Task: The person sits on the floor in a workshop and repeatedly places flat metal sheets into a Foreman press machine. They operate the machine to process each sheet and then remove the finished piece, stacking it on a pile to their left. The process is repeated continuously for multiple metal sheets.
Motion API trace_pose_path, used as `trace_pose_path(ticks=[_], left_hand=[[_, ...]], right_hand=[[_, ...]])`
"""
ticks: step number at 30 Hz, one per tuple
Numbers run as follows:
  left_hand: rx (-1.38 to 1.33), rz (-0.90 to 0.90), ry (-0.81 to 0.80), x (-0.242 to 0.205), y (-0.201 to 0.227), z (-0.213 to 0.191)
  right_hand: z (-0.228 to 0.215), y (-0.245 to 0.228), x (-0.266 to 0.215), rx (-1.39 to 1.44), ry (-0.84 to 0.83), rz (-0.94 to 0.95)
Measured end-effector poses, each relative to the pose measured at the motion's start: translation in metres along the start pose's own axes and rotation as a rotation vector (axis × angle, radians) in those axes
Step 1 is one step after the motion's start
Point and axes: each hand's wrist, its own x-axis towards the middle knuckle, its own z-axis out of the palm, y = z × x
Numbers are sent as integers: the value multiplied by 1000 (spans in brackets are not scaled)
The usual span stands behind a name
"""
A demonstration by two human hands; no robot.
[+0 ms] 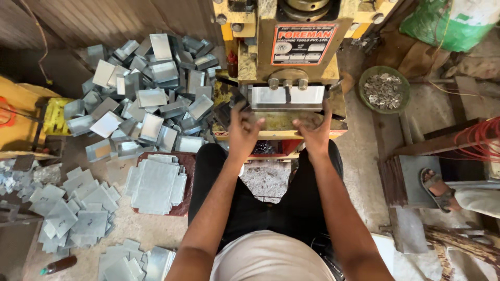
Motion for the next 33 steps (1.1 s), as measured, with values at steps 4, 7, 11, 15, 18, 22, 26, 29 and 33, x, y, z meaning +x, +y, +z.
trace_pose_path(ticks=[4,7,11,15,18,22,26,29,33], left_hand=[[-118,120,-173,5,36,-8],[-277,147,-214,-8,26,-17],[-174,-191,-226,-47,-21,-11],[-488,-392,-314,-77,-67,-20],[-390,-653,-394,-79,-92,-55],[-323,-458,-346,-98,-86,-89],[-493,-600,-133,-104,-86,-116],[-697,-619,14,-84,-83,-155],[-1109,-456,238,-34,-67,-204]], right_hand=[[-15,11,16,-37,-91,-112],[-42,5,3,-50,-180,-150],[-40,15,-22,332,21,212],[-33,29,-44,147,104,146],[-26,22,-79,74,-2,-72],[7,-4,-98,-70,-314,-303],[46,-32,-104,157,-766,-1],[63,-39,-102,144,-1012,-32],[70,-31,-111,87,-1061,131]])
